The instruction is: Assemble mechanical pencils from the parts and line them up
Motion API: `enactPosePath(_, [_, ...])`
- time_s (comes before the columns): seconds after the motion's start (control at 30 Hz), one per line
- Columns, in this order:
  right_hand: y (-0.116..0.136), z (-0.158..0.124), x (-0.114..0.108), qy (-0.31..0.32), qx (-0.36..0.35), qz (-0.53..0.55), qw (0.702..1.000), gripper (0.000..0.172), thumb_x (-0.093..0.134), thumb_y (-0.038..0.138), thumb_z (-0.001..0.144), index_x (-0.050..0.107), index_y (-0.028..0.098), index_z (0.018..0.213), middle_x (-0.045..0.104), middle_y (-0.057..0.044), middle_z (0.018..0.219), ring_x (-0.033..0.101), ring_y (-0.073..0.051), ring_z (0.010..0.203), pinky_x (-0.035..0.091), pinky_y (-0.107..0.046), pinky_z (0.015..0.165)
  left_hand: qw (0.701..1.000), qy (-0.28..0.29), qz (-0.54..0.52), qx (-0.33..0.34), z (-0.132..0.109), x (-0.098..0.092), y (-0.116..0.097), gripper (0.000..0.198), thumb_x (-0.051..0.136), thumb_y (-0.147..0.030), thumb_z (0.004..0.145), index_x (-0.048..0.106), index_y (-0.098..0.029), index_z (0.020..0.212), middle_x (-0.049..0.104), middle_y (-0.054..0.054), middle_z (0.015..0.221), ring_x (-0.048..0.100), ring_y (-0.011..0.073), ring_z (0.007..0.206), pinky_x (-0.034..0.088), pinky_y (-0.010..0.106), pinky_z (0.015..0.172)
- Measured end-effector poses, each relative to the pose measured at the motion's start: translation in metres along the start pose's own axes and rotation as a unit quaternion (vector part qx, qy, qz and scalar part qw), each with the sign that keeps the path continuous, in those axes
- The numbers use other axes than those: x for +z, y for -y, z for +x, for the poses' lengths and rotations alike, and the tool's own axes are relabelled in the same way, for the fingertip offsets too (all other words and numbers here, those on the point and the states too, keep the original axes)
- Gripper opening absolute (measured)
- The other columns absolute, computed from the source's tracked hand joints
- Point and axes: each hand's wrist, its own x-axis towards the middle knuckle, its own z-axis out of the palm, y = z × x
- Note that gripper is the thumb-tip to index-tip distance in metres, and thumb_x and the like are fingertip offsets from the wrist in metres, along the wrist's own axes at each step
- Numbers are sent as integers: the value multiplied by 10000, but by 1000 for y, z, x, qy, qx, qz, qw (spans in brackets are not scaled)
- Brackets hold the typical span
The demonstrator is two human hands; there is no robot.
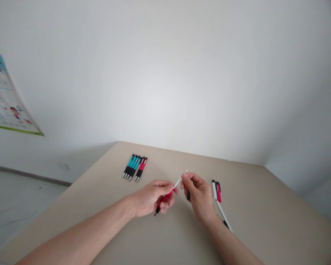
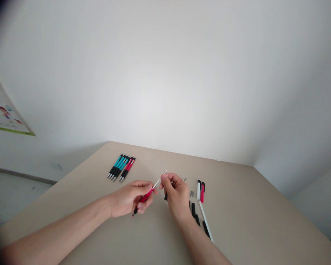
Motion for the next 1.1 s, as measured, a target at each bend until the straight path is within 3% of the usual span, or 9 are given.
enactPosePath(0.13, [-3,-2,2,77,-14,-55,995,356,617,486,794,613,144,692,469,39,523,353,-51,438,248,-170,395,999,-22,6,35,2,-3,0,296,604,-427,815,561,-137,859,510,-10,571,325,49,423,230,221,467])
enactPosePath(0.33, [-6,4,-2,3,26,-2,1000,429,559,566,800,622,154,903,467,46,593,309,-30,392,223,-156,349,998,-16,32,47,0,-3,-3,261,572,-388,830,567,-135,893,525,-4,567,317,53,425,224,222,459])
enactPosePath(0.5, [-1,4,-4,26,37,39,998,459,620,557,757,619,149,968,453,54,599,291,-14,381,219,-145,343,995,-37,81,41,0,-3,-3,265,556,-392,827,576,-130,861,530,-7,568,306,48,414,217,216,438])
enactPosePath(0.73, [-5,2,-4,47,18,-48,998,396,612,535,778,577,145,723,501,34,557,324,-23,374,254,-151,342,994,-30,99,23,1,-5,-1,283,559,-393,818,598,-120,880,522,-13,554,289,44,400,202,214,425])
enactPosePath(1.1, [2,0,-3,67,23,-63,995,388,618,512,779,577,143,666,492,39,499,309,-31,375,248,-160,348,997,-12,79,16,-1,-4,-1,305,577,-422,819,583,-125,885,501,-30,541,257,34,383,187,216,421])
